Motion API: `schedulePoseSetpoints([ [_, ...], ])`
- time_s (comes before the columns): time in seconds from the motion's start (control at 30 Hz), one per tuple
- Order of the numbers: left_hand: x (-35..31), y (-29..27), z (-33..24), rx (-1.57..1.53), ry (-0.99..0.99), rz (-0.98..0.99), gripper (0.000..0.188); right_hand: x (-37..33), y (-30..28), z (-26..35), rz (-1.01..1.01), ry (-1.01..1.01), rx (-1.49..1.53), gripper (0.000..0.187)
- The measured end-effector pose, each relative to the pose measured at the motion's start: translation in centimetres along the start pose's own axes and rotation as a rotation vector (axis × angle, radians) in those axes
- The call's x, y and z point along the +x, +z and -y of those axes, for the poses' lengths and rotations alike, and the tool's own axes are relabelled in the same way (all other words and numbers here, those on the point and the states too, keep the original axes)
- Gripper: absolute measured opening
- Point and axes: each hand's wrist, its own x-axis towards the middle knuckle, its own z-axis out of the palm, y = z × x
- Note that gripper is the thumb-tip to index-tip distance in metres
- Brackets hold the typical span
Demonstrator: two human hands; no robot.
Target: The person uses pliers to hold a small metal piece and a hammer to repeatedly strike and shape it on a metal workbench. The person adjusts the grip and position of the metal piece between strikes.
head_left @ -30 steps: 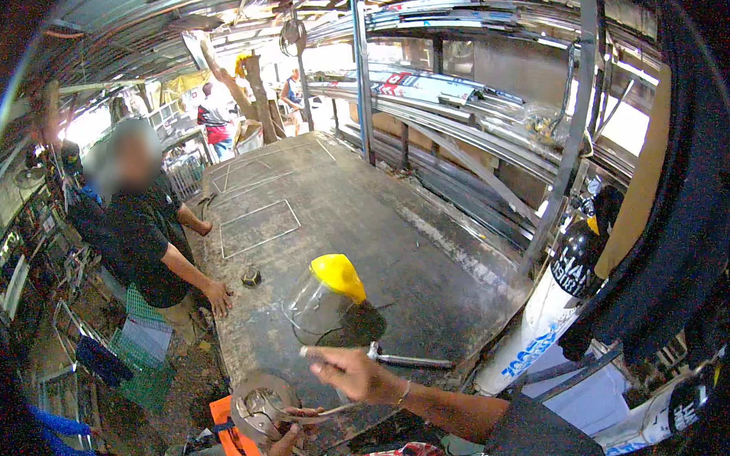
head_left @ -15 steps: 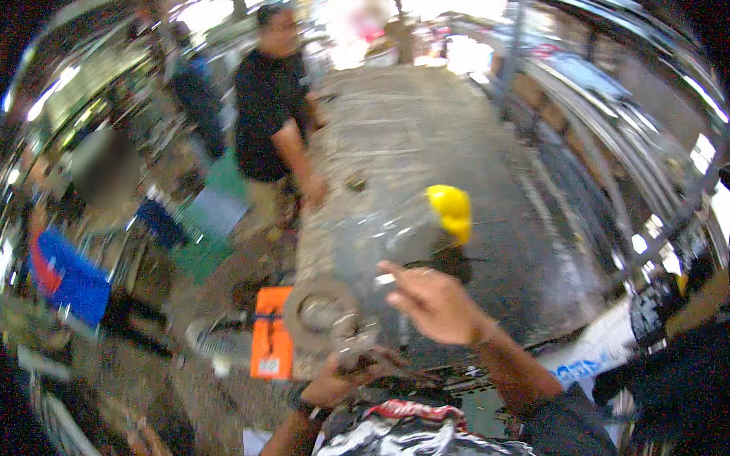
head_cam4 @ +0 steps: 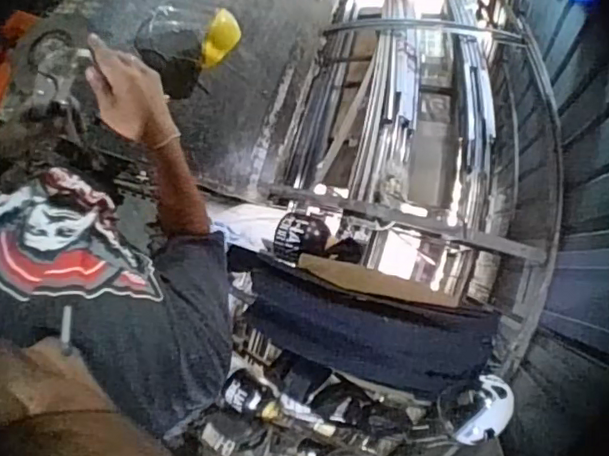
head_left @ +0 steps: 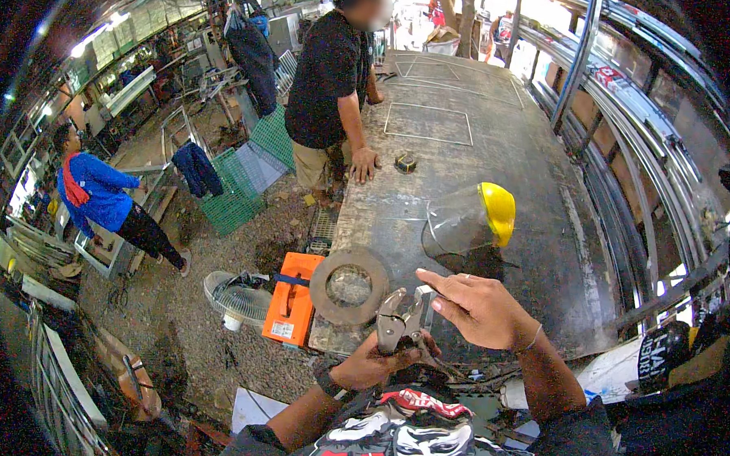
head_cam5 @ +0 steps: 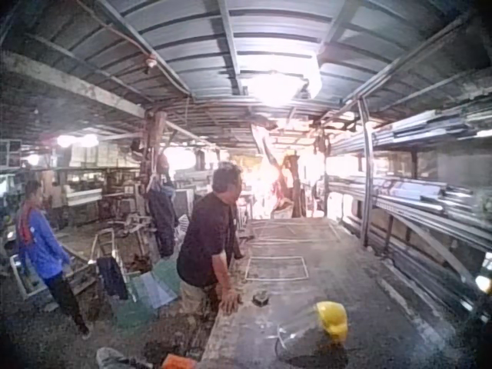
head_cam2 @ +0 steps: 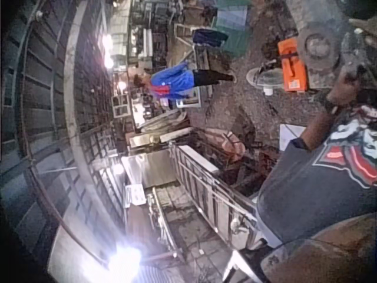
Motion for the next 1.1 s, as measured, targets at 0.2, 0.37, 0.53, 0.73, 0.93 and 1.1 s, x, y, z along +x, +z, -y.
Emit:
schedulePoseSetpoints([
  [0.2,-0.4,-0.1,1.4,0.085,0.044,-0.103,0.032,0.3,1.7,0.1,-0.082,-0.018,0.058,0.045],
  [0.37,0.1,0.0,2.7,0.078,0.078,-0.145,0.03,0.6,2.6,0.3,-0.194,-0.089,-0.078,0.044],
  [0.53,-0.4,-0.1,2.5,0.03,-0.016,-0.19,0.029,0.7,2.2,0.2,-0.177,-0.127,-0.182,0.044],
  [0.73,-0.3,0.0,2.1,0.044,0.003,-0.145,0.024,0.7,2.7,0.6,-0.172,-0.088,-0.175,0.043],
  [0.93,-0.5,-0.2,2.4,-0.007,-0.026,-0.124,0.027,0.9,3.1,0.2,-0.157,-0.099,-0.244,0.041],
  [1.1,-0.7,-0.2,2.7,-0.108,-0.039,-0.171,0.028,1.0,3.8,-0.1,-0.202,-0.095,-0.139,0.04],
])
